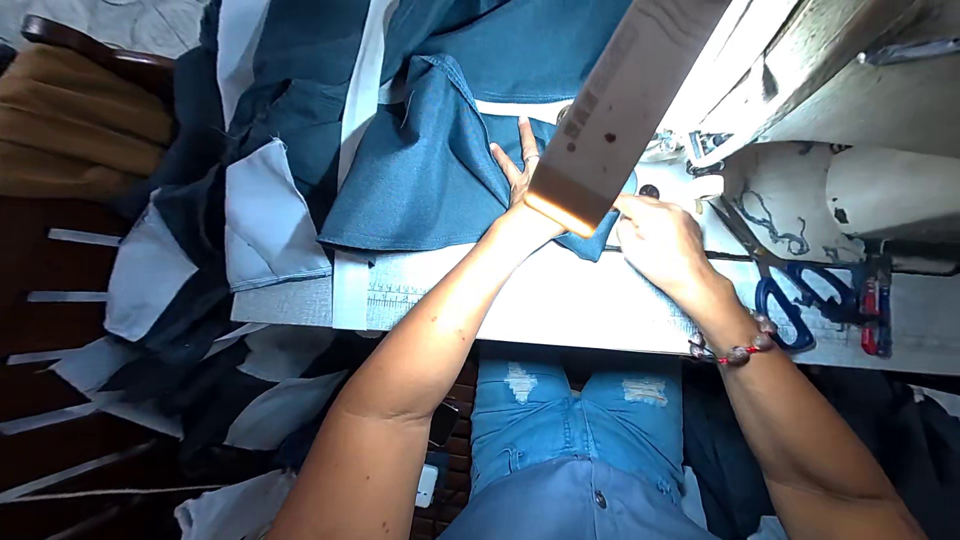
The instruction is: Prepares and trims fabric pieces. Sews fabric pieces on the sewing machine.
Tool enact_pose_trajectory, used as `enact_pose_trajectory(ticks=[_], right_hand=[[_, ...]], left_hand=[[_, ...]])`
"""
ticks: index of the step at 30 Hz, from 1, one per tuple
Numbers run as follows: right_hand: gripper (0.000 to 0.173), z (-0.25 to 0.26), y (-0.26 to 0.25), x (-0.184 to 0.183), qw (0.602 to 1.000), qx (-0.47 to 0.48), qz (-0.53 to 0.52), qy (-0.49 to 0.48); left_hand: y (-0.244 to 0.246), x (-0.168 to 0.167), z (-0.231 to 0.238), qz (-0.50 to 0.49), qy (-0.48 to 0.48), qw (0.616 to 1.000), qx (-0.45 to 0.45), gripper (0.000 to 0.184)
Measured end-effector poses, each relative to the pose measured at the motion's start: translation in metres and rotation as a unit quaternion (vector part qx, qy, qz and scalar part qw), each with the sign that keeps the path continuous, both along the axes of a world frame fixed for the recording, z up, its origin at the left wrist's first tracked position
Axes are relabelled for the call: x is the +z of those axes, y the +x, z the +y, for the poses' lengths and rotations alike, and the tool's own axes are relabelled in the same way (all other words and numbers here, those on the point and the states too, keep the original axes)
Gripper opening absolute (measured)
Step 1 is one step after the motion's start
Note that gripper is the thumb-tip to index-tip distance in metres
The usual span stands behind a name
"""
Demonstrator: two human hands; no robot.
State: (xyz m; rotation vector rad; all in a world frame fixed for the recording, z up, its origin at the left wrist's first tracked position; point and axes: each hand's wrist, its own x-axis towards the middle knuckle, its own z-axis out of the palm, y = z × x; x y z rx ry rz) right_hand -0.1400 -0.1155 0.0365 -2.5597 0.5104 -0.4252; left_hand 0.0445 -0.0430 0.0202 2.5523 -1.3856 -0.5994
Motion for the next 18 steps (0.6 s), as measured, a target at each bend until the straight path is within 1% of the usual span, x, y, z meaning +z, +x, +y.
enact_pose_trajectory(ticks=[2,4,7,10,13,15,18], right_hand=[[0.035,-0.010,-0.006,-0.015,0.996,-0.030,-0.085,0.008],[0.035,-0.016,-0.008,-0.025,0.991,-0.061,-0.115,-0.012],[0.042,-0.016,-0.004,-0.034,0.993,-0.070,-0.099,-0.017],[0.041,-0.011,-0.002,-0.033,0.992,-0.067,-0.099,-0.038],[0.038,-0.004,-0.002,-0.030,0.990,-0.036,-0.081,-0.109],[0.038,-0.001,0.004,-0.027,0.989,-0.025,-0.052,-0.134],[0.037,0.003,0.005,-0.013,0.994,-0.012,0.023,-0.111]], left_hand=[[-0.002,0.004,-0.002,-0.003,0.003,1.000,0.008,0.075],[-0.004,0.006,-0.004,-0.006,0.009,1.000,0.013,0.076],[-0.002,0.004,-0.006,-0.012,0.005,1.000,0.010,0.074],[-0.001,0.003,-0.006,-0.014,0.006,1.000,0.007,0.074],[-0.001,0.001,-0.003,-0.020,0.004,1.000,0.004,0.073],[-0.001,0.002,0.001,-0.014,0.003,1.000,0.000,0.073],[0.000,0.001,0.005,-0.014,0.002,1.000,-0.003,0.074]])
